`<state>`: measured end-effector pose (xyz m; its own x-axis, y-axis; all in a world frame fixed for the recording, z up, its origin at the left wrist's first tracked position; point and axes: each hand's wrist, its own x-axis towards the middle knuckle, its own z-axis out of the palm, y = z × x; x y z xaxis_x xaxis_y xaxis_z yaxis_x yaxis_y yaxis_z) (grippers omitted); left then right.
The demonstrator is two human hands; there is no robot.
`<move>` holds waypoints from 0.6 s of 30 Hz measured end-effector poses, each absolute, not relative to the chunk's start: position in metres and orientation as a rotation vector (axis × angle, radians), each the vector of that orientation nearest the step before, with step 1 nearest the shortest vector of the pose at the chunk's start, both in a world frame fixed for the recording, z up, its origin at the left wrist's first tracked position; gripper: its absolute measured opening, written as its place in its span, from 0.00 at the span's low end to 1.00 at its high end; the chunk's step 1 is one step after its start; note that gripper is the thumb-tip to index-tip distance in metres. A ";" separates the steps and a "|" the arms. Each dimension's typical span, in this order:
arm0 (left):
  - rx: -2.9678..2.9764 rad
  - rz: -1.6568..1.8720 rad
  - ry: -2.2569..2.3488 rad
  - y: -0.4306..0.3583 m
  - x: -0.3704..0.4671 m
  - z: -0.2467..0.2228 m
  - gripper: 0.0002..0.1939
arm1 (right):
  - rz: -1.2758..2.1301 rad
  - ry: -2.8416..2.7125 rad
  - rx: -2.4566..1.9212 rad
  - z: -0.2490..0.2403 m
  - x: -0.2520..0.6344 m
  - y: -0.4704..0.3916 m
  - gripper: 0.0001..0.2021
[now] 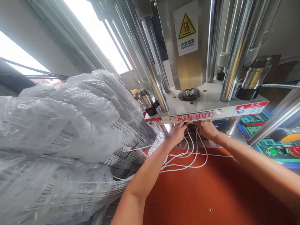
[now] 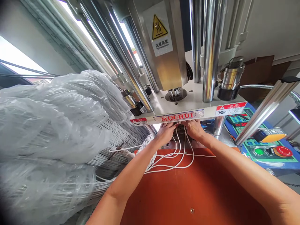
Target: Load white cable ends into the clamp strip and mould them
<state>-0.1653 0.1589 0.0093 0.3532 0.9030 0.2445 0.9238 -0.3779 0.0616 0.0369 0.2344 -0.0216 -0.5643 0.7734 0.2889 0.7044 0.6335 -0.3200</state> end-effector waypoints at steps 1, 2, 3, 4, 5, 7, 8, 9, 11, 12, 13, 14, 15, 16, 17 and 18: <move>-2.528 -0.369 -1.700 0.160 -0.166 0.011 0.24 | 0.248 -2.446 -1.163 -0.020 0.039 0.237 0.30; -2.535 -0.378 -1.710 0.160 -0.165 0.013 0.22 | 0.260 -2.437 -1.151 -0.018 0.043 0.240 0.31; -2.527 -0.399 -1.728 0.160 -0.163 0.015 0.21 | 0.269 -2.427 -1.136 -0.017 0.047 0.242 0.33; -2.508 -0.428 -1.739 0.159 -0.160 0.016 0.21 | 0.275 -2.417 -1.119 -0.016 0.052 0.243 0.34; -2.483 -0.463 -1.735 0.159 -0.156 0.016 0.21 | 0.278 -2.408 -1.102 -0.016 0.057 0.244 0.36; -2.446 -0.517 -1.673 0.158 -0.145 0.016 0.23 | 0.283 -2.395 -1.071 -0.018 0.065 0.242 0.37; -2.441 -0.525 -1.623 0.157 -0.141 0.015 0.24 | 0.286 -2.393 -1.061 -0.020 0.067 0.241 0.37; -2.443 -0.518 -1.578 0.157 -0.137 0.014 0.24 | 0.288 -2.393 -1.056 -0.023 0.068 0.239 0.36; -2.448 -0.478 -1.524 0.157 -0.133 0.012 0.24 | 0.293 -2.401 -1.063 -0.027 0.066 0.235 0.34; -2.451 -0.452 -1.509 0.157 -0.133 0.011 0.23 | 0.295 -2.408 -1.074 -0.028 0.064 0.233 0.33; -2.453 -0.428 -1.499 0.157 -0.135 0.009 0.23 | 0.297 -2.415 -1.091 -0.028 0.062 0.232 0.31; -2.454 -0.404 -1.493 0.157 -0.137 0.008 0.23 | 0.299 -2.423 -1.111 -0.028 0.060 0.231 0.30; -2.455 -0.381 -1.486 0.157 -0.140 0.006 0.23 | 0.304 -2.429 -1.133 -0.027 0.057 0.230 0.29; -2.455 -0.361 -1.482 0.156 -0.142 0.004 0.23 | 0.310 -2.432 -1.155 -0.026 0.055 0.229 0.28; -2.451 -0.350 -1.485 0.156 -0.144 0.002 0.23 | 0.318 -2.432 -1.174 -0.024 0.054 0.229 0.27; -2.443 -0.346 -1.494 0.156 -0.145 0.000 0.23 | 0.327 -2.430 -1.189 -0.022 0.053 0.229 0.27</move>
